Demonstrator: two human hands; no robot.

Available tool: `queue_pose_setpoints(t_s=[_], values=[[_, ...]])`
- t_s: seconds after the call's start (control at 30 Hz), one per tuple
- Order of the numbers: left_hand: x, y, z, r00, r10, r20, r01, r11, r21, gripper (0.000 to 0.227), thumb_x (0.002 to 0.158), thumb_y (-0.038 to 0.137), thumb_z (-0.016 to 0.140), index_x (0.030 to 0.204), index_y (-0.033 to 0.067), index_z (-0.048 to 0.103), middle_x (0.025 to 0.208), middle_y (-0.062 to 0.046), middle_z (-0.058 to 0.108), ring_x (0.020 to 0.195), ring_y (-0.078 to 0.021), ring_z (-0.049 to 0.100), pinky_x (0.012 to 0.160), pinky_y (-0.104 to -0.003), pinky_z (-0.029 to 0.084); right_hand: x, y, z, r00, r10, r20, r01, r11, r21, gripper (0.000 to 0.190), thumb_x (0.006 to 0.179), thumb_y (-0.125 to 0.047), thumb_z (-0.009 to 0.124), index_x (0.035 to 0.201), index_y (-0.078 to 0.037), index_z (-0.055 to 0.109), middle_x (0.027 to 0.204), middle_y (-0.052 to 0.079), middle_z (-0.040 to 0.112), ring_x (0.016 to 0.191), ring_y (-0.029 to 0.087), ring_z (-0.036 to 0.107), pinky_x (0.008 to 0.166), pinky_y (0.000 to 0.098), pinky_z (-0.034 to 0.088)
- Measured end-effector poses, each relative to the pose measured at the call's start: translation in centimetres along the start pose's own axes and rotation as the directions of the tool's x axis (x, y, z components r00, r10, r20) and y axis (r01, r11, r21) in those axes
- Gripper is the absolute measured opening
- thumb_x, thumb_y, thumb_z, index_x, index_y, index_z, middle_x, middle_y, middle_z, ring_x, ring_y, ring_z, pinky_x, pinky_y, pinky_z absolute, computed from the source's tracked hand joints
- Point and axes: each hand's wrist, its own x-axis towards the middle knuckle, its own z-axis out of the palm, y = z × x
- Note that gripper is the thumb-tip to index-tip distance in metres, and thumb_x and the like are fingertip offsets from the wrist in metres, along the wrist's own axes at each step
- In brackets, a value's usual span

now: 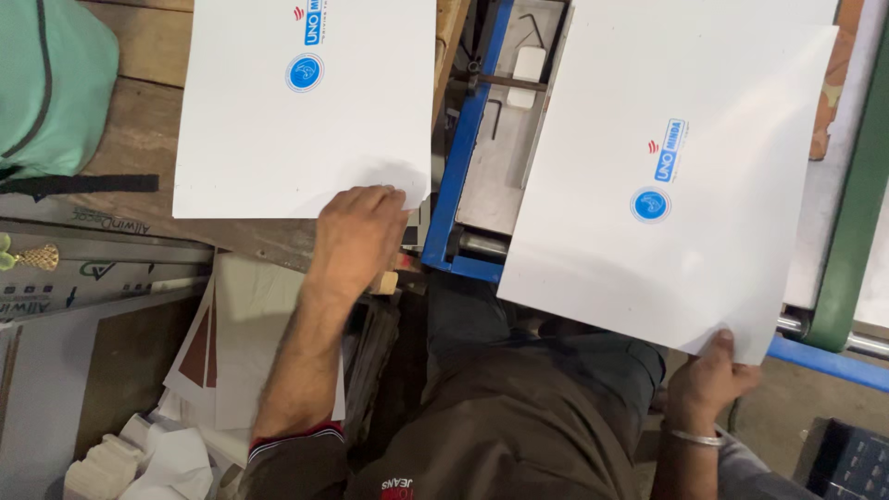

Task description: The person repeatedly picks up white paper sheets from a wooden table and feeds them into a blue laminating or pressing machine. They handle the sheets one by one, guiding them through the rollers and stacking the processed sheets on the table.

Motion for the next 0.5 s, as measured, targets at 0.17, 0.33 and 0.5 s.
queue_pose_setpoints(t_s=[0.17, 0.33, 0.5], values=[[-0.1, -1.0, -0.5, 0.971, -0.229, 0.073, 0.239, 0.946, -0.217, 0.007, 0.095, 0.009, 0.076, 0.093, 0.0036, 0.072, 0.089, -0.008, 0.072, 0.083, -0.0256, 0.069, 0.073, -0.040, 0.056, 1.9, 0.5, 1.5, 0.999, -0.020, 0.049, 0.020, 1.000, 0.008, 0.014, 0.107, -0.001, 0.056, 0.118, 0.006, 0.062, 0.116, 0.010, 0.067, 0.103, 0.017, 0.066, 0.088, 0.0283, 0.054], [-0.5, -1.3, 1.2, 0.925, -0.379, 0.033, 0.370, 0.874, -0.316, 0.016, 0.093, 0.013, 0.078, 0.086, 0.0024, 0.068, 0.084, -0.010, 0.070, 0.075, -0.0224, 0.068, 0.063, -0.036, 0.055, 5.5, 0.1, 3.8, 0.993, 0.097, 0.065, -0.101, 0.994, 0.051, 0.022, 0.108, -0.012, 0.062, 0.125, 0.000, 0.055, 0.115, 0.008, 0.065, 0.094, 0.015, 0.065, 0.075, 0.0286, 0.055], [-1.5, -2.6, 3.0, 0.851, -0.522, 0.054, 0.466, 0.703, -0.537, 0.028, 0.087, 0.007, 0.085, 0.079, 0.0049, 0.058, 0.079, -0.006, 0.064, 0.070, -0.0128, 0.058, 0.057, -0.028, 0.048, 5.6, -1.2, 4.8, 0.918, 0.161, 0.363, -0.228, 0.962, 0.149, 0.026, 0.115, -0.015, 0.057, 0.132, 0.005, 0.055, 0.121, 0.018, 0.067, 0.104, 0.026, 0.070, 0.089, 0.0357, 0.061]])
